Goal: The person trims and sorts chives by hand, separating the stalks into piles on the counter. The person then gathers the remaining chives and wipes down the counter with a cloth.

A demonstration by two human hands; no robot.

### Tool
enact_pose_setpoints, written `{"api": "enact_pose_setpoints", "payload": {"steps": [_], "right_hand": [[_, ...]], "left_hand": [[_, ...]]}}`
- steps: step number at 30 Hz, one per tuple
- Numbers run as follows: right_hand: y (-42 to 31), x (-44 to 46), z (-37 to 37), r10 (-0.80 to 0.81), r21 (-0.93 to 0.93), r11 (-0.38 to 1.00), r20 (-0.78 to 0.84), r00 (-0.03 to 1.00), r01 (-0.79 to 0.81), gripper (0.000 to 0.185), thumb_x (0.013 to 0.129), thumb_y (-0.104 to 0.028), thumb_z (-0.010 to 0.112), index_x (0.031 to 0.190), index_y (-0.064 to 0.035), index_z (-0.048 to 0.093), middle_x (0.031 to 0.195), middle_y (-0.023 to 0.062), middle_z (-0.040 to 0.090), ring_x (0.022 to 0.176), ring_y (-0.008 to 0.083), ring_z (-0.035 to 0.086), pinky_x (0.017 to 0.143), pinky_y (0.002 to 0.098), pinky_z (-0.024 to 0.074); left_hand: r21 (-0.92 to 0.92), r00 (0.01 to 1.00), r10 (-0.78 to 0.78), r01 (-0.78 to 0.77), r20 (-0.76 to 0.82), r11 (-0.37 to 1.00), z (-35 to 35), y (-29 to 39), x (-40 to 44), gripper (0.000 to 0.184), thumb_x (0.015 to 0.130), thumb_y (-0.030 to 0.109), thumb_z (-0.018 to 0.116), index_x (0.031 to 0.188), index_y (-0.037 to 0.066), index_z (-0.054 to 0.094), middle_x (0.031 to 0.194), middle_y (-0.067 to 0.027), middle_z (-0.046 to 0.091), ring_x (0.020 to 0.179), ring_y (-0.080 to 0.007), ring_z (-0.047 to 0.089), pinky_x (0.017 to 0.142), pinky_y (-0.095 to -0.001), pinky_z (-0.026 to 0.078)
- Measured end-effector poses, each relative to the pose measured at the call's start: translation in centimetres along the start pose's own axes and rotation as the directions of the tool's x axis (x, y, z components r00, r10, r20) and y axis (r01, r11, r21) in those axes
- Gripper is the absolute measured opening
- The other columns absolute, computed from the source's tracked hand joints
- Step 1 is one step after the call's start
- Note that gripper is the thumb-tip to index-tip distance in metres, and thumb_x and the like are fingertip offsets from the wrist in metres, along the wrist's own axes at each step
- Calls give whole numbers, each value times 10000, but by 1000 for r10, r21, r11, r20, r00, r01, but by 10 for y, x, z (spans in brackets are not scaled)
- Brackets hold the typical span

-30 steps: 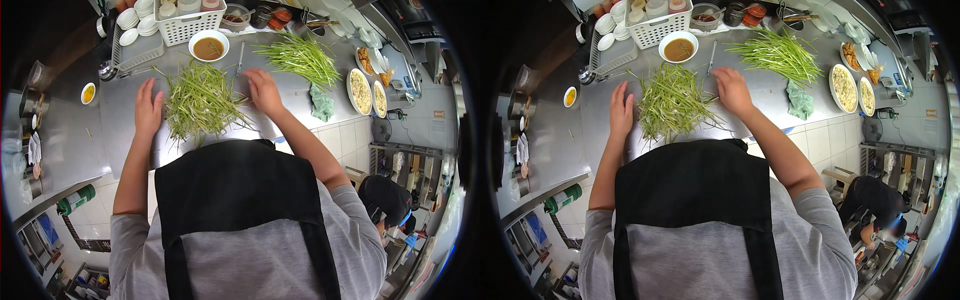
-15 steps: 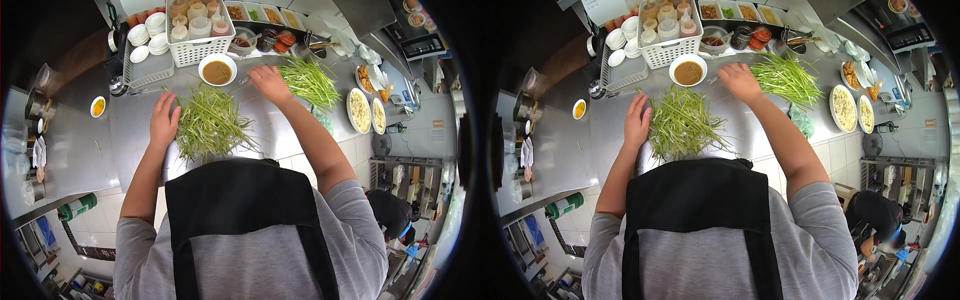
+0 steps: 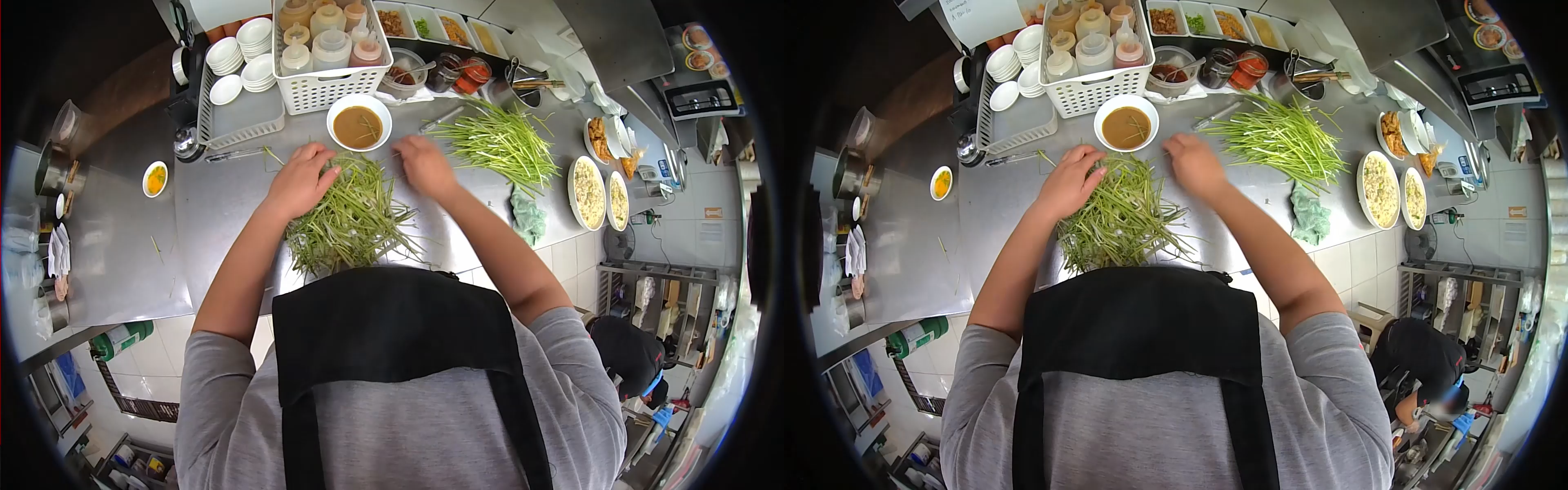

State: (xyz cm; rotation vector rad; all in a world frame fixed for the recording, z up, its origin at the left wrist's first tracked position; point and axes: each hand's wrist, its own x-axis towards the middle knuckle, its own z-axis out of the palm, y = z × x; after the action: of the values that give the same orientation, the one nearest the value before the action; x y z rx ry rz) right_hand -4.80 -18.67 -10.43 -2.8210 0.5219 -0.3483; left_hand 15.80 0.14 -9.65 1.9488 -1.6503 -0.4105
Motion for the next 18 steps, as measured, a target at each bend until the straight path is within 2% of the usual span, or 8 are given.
{"api": "enact_pose_setpoints", "payload": {"steps": [1, 3, 7, 9, 10, 14, 16, 18], "right_hand": [[-15, -6, 6, 0, 5, 1000, 5, 1000, 0, 301, 769, -7, 523, 1054, -36, 615, 1018, 119, 588, 971, 302, 550, 863, 397, 443], [-44, -22, 12, 61, 196, 980, -165, 984, -27, 293, 745, 41, 515, 1014, -8, 620, 992, 144, 586, 935, 331, 553, 842, 401, 453], [-65, -35, 17, 27, 250, 968, -140, 990, 9, 276, 765, 53, 519, 1014, -16, 616, 948, 145, 591, 901, 335, 558, 824, 409, 451], [-61, -31, 7, 118, 366, 929, -161, 980, -52, 227, 800, 12, 543, 1007, -40, 621, 920, 138, 594, 883, 338, 556, 808, 415, 446], [-58, -25, 3, 185, 333, 936, -200, 962, -111, 156, 810, -68, 610, 964, -62, 632, 898, 129, 597, 886, 320, 559, 802, 416, 429], [-57, 19, -31, 226, 173, 967, -245, 943, -187, 129, 784, -157, 673, 889, -85, 648, 939, 100, 599, 924, 289, 558, 808, 419, 410], [-66, 41, -40, 263, -67, 961, -61, 963, -267, 193, 766, -250, 709, 884, -100, 682, 1023, 72, 593, 1003, 252, 542, 836, 428, 386], [-70, 58, -38, 320, -170, 934, 14, 947, -313, 216, 766, -267, 707, 905, -102, 693, 1060, 63, 584, 1039, 243, 528, 846, 440, 381]], "left_hand": [[-24, 999, -5, 6, 34, 1000, -2, 4, -8, 365, 926, 249, 514, 1205, 15, 543, 1212, -139, 510, 1157, -316, 468, 990, -386, 383], [-51, 998, -18, 21, 68, 998, -3, 11, -23, 359, 922, 247, 523, 1199, 19, 548, 1194, -136, 517, 1142, -314, 478, 985, -386, 388], [-95, 999, -11, 16, 48, 995, -5, 15, -52, 368, 897, 219, 560, 1217, 38, 547, 1243, -142, 511, 1157, -320, 485, 986, -387, 391], [36, 986, 45, -40, -162, 999, -11, 16, -63, 399, 878, 243, 594, 1230, 59, 549, 1278, -151, 497, 1151, -338, 489, 984, -419, 389], [36, 986, 43, -38, -163, 999, -17, 15, -68, 399, 878, 243, 594, 1230, 59, 549, 1278, -151, 497, 1151, -338, 489, 984, -419, 389], [203, 891, -58, 165, -450, 965, -47, -9, -94, 412, 853, 183, 623, 1250, 104, 544, 1365, -154, 433, 1221, -368, 435, 1008, -455, 361], [247, 822, -76, 256, -564, 935, -65, -25, -109, 408, 861, 178, 610, 1257, 110, 540, 1382, -154, 418, 1238, -365, 424, 1018, -455, 350], [330, 762, -114, 404, -637, 853, -83, -45, -132, 410, 864, 181, 608, 1263, 116, 536, 1386, -167, 407, 1245, -365, 418, 1023, -448, 347]]}}
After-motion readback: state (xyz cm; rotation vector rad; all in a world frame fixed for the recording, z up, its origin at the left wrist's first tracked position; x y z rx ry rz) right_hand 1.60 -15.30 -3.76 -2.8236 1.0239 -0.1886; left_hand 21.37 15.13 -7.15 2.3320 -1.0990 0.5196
